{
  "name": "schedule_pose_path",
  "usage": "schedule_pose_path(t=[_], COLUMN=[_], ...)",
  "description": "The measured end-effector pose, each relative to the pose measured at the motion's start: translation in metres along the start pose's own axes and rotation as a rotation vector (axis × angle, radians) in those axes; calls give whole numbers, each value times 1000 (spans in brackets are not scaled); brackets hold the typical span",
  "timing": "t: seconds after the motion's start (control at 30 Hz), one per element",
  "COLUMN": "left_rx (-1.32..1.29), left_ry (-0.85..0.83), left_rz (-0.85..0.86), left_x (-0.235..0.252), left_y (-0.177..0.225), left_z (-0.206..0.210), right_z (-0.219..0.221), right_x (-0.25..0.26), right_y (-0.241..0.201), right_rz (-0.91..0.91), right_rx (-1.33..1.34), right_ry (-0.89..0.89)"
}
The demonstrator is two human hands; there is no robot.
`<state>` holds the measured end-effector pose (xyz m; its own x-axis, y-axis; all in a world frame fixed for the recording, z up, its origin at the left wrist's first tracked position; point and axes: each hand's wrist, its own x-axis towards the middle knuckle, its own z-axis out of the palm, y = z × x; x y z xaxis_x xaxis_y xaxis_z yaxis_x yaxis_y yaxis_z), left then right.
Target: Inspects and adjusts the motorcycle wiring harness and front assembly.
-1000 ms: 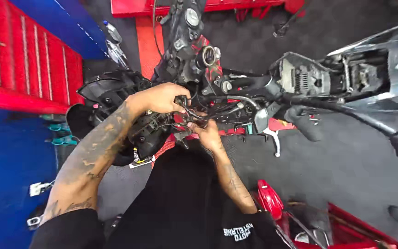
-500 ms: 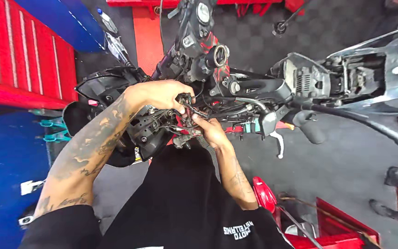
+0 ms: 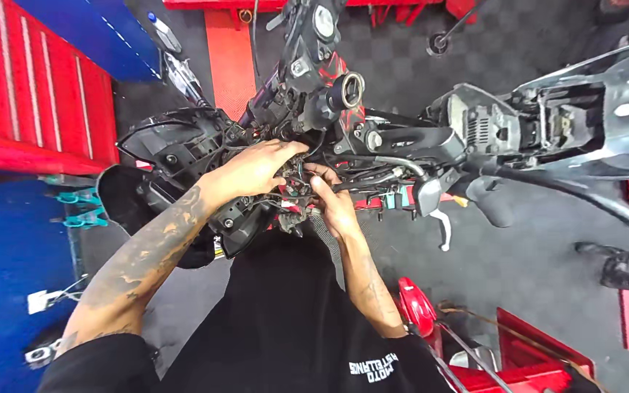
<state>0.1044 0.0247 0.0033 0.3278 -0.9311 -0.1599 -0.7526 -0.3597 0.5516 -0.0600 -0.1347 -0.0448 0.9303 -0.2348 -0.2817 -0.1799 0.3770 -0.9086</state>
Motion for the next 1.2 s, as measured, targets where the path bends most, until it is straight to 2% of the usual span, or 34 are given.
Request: schedule_pose_path(t=[0.13,0.27,0.37,0.53,0.63,0.7,0.83,1.07,1.2], left_rx=[-135,-113,-113,60,228,286,230,165,123], left_ry=[38,-21,-72,9,216,297,333,359,348], left_rz=[-67,-43,-31,-18,59,49,-29,148,168], left_x=[2,2,10,20,12,6,2,3,3], left_y=[-12,-25,-29,-29,-26,-22,-19,-22,-28], left_z=[5,13,7,15,28,35,36,38,40], right_z=[-15,-24,-27,-24,-19,-13,-4,-1,1], right_x=[9,18,24,19,16,15,14,12,11], right_y=[11,6,6,5,8,9,10,13,12], right_rz=[24,30,15,-16,-102,-132,-141,-180,-164], right_rx=[127,161,167,122,30,15,37,11,22], right_ry=[-146,-337,-377,-228,-124,-66,17,96,136])
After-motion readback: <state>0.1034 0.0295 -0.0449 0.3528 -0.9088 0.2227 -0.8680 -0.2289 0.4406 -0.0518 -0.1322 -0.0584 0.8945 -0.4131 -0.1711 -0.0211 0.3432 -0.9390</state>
